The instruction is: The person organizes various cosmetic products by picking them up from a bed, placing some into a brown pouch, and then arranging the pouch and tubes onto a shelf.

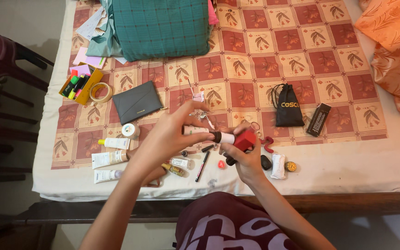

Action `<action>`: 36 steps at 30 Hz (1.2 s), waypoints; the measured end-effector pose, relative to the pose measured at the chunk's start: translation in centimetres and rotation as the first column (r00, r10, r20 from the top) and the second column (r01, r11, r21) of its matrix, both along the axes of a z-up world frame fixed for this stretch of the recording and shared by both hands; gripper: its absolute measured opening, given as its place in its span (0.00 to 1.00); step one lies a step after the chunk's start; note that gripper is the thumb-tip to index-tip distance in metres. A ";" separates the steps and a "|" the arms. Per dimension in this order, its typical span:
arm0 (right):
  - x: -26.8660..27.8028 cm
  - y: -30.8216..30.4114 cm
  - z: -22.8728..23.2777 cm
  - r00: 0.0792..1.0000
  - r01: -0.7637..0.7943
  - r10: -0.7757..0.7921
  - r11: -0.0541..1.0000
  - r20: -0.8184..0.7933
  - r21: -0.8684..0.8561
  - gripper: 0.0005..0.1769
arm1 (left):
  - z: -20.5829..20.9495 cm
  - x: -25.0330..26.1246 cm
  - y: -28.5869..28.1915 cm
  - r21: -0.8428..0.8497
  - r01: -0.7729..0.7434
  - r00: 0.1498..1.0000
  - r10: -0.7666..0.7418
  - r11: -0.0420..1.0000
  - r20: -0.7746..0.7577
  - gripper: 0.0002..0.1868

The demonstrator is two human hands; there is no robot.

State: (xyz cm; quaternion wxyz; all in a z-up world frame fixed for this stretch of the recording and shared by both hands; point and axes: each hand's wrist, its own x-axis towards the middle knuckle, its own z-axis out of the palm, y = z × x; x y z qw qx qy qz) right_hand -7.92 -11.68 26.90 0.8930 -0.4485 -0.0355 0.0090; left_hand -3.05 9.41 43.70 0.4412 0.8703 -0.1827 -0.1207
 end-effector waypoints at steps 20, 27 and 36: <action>0.4 2.0 -0.4 0.885 -0.029 0.239 0.885 -0.399 0.464 0.17 | -5.8 -2.3 -3.4 -0.601 -0.363 0.928 0.333 0.713 -0.166 0.16; 0.3 1.9 -0.6 0.915 -0.030 0.172 0.931 -0.364 0.365 0.20 | -7.5 -2.2 -2.8 -0.760 -0.445 0.886 0.356 0.473 -0.298 0.13; 0.2 2.0 -1.4 0.913 -0.100 0.303 0.815 -0.272 0.572 0.18 | -6.6 -2.0 -0.9 -0.806 -0.560 0.828 0.122 0.192 -0.547 0.18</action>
